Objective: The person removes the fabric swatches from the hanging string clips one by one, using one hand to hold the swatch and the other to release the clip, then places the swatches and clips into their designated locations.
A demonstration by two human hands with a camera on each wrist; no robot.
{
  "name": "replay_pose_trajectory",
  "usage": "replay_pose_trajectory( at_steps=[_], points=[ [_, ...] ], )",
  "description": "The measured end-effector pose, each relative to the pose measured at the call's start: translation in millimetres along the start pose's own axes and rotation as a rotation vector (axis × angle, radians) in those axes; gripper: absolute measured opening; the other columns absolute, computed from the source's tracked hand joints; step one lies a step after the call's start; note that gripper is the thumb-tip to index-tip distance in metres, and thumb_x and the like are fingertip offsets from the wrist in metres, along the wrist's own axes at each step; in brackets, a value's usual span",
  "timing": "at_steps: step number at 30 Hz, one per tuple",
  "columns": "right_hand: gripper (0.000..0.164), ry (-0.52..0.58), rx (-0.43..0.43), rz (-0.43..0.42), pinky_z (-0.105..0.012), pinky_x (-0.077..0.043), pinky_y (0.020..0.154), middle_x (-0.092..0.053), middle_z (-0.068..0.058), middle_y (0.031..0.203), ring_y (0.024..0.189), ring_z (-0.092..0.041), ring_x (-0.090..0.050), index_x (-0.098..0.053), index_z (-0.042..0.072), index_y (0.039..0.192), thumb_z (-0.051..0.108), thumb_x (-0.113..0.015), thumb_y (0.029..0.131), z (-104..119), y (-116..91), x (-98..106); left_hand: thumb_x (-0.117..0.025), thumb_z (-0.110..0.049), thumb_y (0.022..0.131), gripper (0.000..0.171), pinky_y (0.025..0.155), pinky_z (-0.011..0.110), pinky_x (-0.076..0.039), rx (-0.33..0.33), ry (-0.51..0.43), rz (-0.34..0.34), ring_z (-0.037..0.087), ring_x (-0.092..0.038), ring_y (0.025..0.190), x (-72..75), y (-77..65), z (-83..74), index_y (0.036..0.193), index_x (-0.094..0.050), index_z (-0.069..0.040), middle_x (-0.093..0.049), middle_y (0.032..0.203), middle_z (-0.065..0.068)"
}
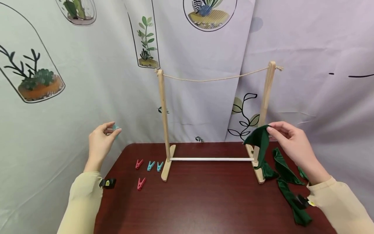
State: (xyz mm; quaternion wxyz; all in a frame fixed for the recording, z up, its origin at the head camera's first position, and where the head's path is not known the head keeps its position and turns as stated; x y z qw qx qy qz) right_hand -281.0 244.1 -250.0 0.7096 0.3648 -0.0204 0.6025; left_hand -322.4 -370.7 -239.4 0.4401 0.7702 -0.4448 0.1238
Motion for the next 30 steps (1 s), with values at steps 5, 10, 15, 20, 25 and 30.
replay_pose_trajectory(
  at_steps=[5, 10, 15, 20, 25, 30],
  points=[
    [0.029, -0.034, -0.022, 0.026, -0.012, -0.050, 0.071, -0.071, 0.016, 0.096, 0.080, -0.004, -0.068, -0.066, 0.005, 0.121, 0.027, -0.063, 0.102, -11.8, -13.1, -1.0, -0.069, -0.026, 0.098, 0.048, 0.074, 0.040, -0.055, 0.014, 0.017, 0.053, 0.043, -0.066, 0.103, -13.2, -7.1, 14.4, 0.137, -0.060, 0.001, -0.065, 0.118, 0.028],
    [0.031, -0.084, -0.043, 0.045, -0.012, -0.047, 0.073, -0.072, 0.011, 0.097, 0.082, -0.004, -0.067, -0.066, 0.010, 0.122, 0.033, -0.061, 0.102, -18.5, -24.2, -5.2, -0.068, -0.028, 0.099, 0.049, 0.076, 0.051, -0.054, 0.043, 0.039, 0.077, 0.044, -0.066, 0.104, -22.7, -15.3, 30.0, 0.137, -0.060, 0.001, -0.063, 0.120, 0.028],
    [0.031, -0.080, -0.068, 0.066, -0.014, -0.050, 0.073, -0.072, 0.007, 0.101, 0.083, -0.006, -0.068, -0.067, 0.010, 0.121, 0.034, -0.061, 0.102, -28.2, -37.5, -14.4, -0.071, -0.024, 0.097, 0.045, 0.070, 0.039, -0.051, 0.062, 0.057, 0.079, 0.040, -0.065, 0.103, -30.6, -25.3, 44.0, 0.133, -0.062, 0.002, -0.064, 0.120, 0.027],
    [0.032, -0.058, -0.112, 0.089, -0.019, -0.053, 0.072, -0.071, 0.007, 0.104, 0.085, -0.010, -0.070, -0.066, 0.010, 0.123, 0.034, -0.060, 0.103, -44.2, -52.8, -23.1, -0.070, -0.022, 0.097, 0.045, 0.065, 0.033, -0.053, 0.115, 0.055, 0.109, 0.040, -0.067, 0.099, -42.1, -35.7, 60.4, 0.133, -0.062, 0.003, -0.063, 0.118, 0.029],
    [0.035, -0.054, -0.169, 0.102, -0.020, -0.054, 0.072, -0.071, 0.007, 0.105, 0.085, -0.009, -0.070, -0.064, 0.008, 0.125, 0.035, -0.058, 0.104, -60.4, -66.7, -26.5, -0.070, -0.022, 0.097, 0.045, 0.060, 0.030, -0.052, 0.161, 0.058, 0.155, 0.040, -0.068, 0.095, -56.5, -41.6, 77.5, 0.133, -0.062, 0.003, -0.065, 0.114, 0.029],
    [0.037, -0.037, -0.224, 0.120, -0.021, -0.054, 0.072, -0.071, 0.002, 0.106, 0.085, -0.008, -0.070, -0.063, 0.006, 0.128, 0.034, -0.058, 0.104, -74.9, -81.9, -32.7, -0.070, -0.023, 0.097, 0.046, 0.059, 0.031, -0.053, 0.185, 0.061, 0.215, 0.039, -0.068, 0.094, -69.4, -52.5, 90.9, 0.133, -0.061, 0.004, -0.068, 0.110, 0.029]
  ],
)
Point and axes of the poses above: each hand's wrist, its own y-axis towards the middle knuckle, its own x-axis out of the back of the hand, z = x × y, the point moved 10 cm from there along y, towards the middle knuckle
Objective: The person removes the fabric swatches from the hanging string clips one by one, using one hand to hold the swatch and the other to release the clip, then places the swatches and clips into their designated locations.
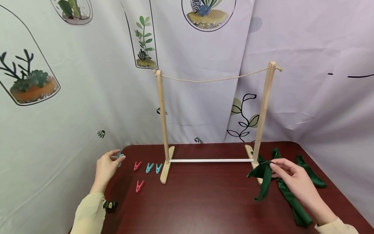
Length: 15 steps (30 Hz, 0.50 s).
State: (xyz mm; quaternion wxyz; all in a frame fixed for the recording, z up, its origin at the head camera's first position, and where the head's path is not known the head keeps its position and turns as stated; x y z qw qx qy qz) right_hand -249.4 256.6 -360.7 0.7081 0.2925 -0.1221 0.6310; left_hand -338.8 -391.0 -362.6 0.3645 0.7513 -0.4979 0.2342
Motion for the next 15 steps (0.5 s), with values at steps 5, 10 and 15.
replay_pose_trajectory(
  at_steps=[5, 10, 15],
  points=[
    [0.038, 0.026, -0.065, 0.037, -0.023, -0.056, 0.073, -0.071, -0.001, 0.106, 0.085, -0.010, -0.070, -0.062, 0.005, 0.128, 0.034, -0.057, 0.104, -19.2, -11.7, -7.5, -0.069, -0.020, 0.098, 0.047, 0.058, 0.030, -0.052, 0.024, 0.005, 0.072, 0.036, -0.068, 0.090, -16.5, -5.4, 10.7, 0.134, -0.058, 0.007, -0.066, 0.110, 0.028],
    [0.041, 0.047, -0.137, 0.086, -0.025, -0.057, 0.074, -0.070, -0.005, 0.107, 0.085, -0.011, -0.070, -0.061, 0.001, 0.129, 0.034, -0.057, 0.104, -37.3, -23.7, -12.2, -0.067, -0.013, 0.097, 0.045, 0.059, 0.032, -0.053, 0.052, 0.023, 0.127, 0.035, -0.066, 0.086, -30.8, -9.6, 21.0, 0.133, -0.056, 0.011, -0.065, 0.107, 0.029],
    [0.043, 0.060, -0.193, 0.125, -0.029, -0.058, 0.075, -0.069, -0.009, 0.108, 0.085, -0.012, -0.070, -0.060, -0.001, 0.128, 0.035, -0.057, 0.104, -53.3, -28.3, -16.1, -0.065, -0.008, 0.096, 0.045, 0.059, 0.033, -0.051, 0.060, 0.043, 0.181, 0.034, -0.065, 0.085, -46.1, -12.3, 31.3, 0.134, -0.054, 0.012, -0.066, 0.107, 0.029]
  ],
)
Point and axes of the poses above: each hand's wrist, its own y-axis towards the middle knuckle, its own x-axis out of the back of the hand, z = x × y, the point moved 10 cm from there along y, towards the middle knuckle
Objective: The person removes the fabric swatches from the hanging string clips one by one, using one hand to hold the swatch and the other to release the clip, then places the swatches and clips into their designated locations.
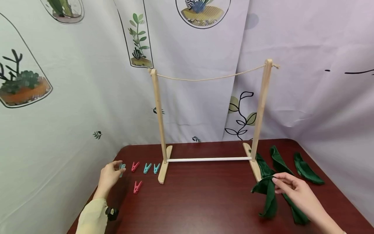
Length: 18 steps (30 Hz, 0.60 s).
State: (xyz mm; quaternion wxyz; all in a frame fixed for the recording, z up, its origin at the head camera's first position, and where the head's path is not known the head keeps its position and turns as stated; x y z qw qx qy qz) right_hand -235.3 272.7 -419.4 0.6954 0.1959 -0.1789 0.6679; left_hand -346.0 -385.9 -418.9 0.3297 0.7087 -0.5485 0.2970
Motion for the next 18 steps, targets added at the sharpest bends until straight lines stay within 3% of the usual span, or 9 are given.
replay_pose_trajectory(
  at_steps=[10, 14, 18],
  points=[
    [0.045, -0.033, 0.019, -0.002, -0.031, -0.059, 0.074, -0.069, -0.011, 0.113, 0.084, -0.011, -0.070, -0.062, 0.001, 0.127, 0.038, -0.059, 0.103, -12.7, 19.3, -5.4, -0.065, -0.005, 0.094, 0.045, 0.066, 0.037, -0.049, 0.045, 0.011, 0.071, 0.031, -0.058, 0.087, -24.6, 3.9, 18.9, 0.134, -0.053, 0.014, -0.061, 0.118, 0.034],
    [0.042, -0.043, 0.034, 0.008, -0.032, -0.060, 0.073, -0.069, -0.012, 0.111, 0.083, -0.012, -0.070, -0.064, 0.001, 0.124, 0.037, -0.061, 0.102, -17.5, 34.4, -10.5, -0.065, -0.005, 0.094, 0.045, 0.065, 0.036, -0.048, 0.034, 0.006, 0.090, 0.028, -0.056, 0.083, -32.5, 3.3, 21.0, 0.133, -0.054, 0.014, -0.062, 0.115, 0.033],
    [0.039, -0.074, 0.033, 0.048, -0.032, -0.060, 0.072, -0.071, -0.011, 0.106, 0.081, -0.014, -0.070, -0.064, -0.001, 0.122, 0.033, -0.061, 0.103, -25.3, 47.8, -17.1, -0.066, -0.006, 0.093, 0.045, 0.071, 0.041, -0.050, 0.017, 0.009, 0.107, 0.032, -0.058, 0.089, -38.2, 4.4, 21.4, 0.132, -0.055, 0.014, -0.061, 0.119, 0.034]
  ],
)
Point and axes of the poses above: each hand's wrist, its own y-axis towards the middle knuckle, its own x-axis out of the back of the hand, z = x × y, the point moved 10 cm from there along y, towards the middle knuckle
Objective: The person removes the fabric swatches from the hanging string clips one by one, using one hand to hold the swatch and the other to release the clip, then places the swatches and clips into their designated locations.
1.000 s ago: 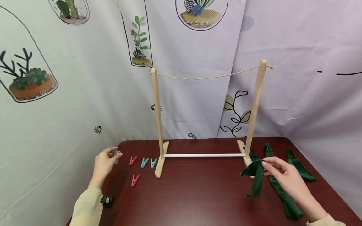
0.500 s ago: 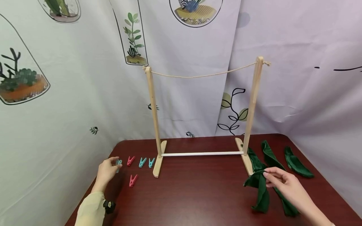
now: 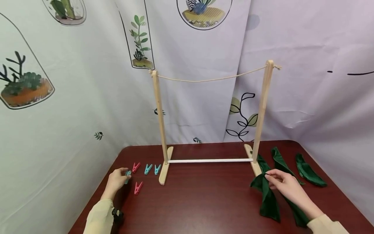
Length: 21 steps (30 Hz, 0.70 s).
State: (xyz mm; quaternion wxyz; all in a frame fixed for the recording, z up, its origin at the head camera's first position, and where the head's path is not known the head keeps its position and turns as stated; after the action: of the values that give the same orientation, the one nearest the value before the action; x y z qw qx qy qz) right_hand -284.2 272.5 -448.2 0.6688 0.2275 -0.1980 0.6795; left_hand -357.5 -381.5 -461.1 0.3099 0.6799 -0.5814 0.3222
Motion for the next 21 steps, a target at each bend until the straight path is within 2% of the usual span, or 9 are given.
replay_pose_trajectory(
  at_steps=[5, 13, 21],
  points=[
    [0.036, -0.037, -0.014, 0.031, -0.031, -0.059, 0.069, -0.072, -0.007, 0.092, 0.077, -0.016, -0.070, -0.064, -0.003, 0.122, 0.028, -0.061, 0.103, -6.9, 11.0, -5.7, -0.066, -0.008, 0.093, 0.043, 0.081, 0.051, -0.051, -0.015, 0.006, 0.015, 0.038, -0.060, 0.100, -4.3, 3.3, 0.1, 0.129, -0.057, 0.015, -0.058, 0.124, 0.036],
    [0.026, -0.034, 0.015, 0.053, -0.029, -0.059, 0.063, -0.069, -0.005, 0.082, 0.071, -0.020, -0.069, -0.066, -0.005, 0.113, 0.017, -0.063, 0.101, -13.9, 19.0, -12.1, -0.068, -0.007, 0.092, 0.042, 0.072, 0.044, -0.053, -0.009, -0.003, 0.038, 0.029, -0.060, 0.085, -10.8, 7.1, 3.4, 0.125, -0.058, 0.016, -0.061, 0.117, 0.034],
    [0.022, -0.026, 0.017, 0.066, -0.030, -0.059, 0.063, -0.068, -0.006, 0.082, 0.072, -0.020, -0.068, -0.067, -0.007, 0.111, 0.011, -0.065, 0.099, -24.1, 23.5, -17.1, -0.071, -0.006, 0.090, 0.039, 0.071, 0.042, -0.053, -0.002, 0.016, 0.052, 0.029, -0.058, 0.084, -16.6, 8.0, 3.1, 0.120, -0.060, 0.017, -0.063, 0.111, 0.031]
  ],
)
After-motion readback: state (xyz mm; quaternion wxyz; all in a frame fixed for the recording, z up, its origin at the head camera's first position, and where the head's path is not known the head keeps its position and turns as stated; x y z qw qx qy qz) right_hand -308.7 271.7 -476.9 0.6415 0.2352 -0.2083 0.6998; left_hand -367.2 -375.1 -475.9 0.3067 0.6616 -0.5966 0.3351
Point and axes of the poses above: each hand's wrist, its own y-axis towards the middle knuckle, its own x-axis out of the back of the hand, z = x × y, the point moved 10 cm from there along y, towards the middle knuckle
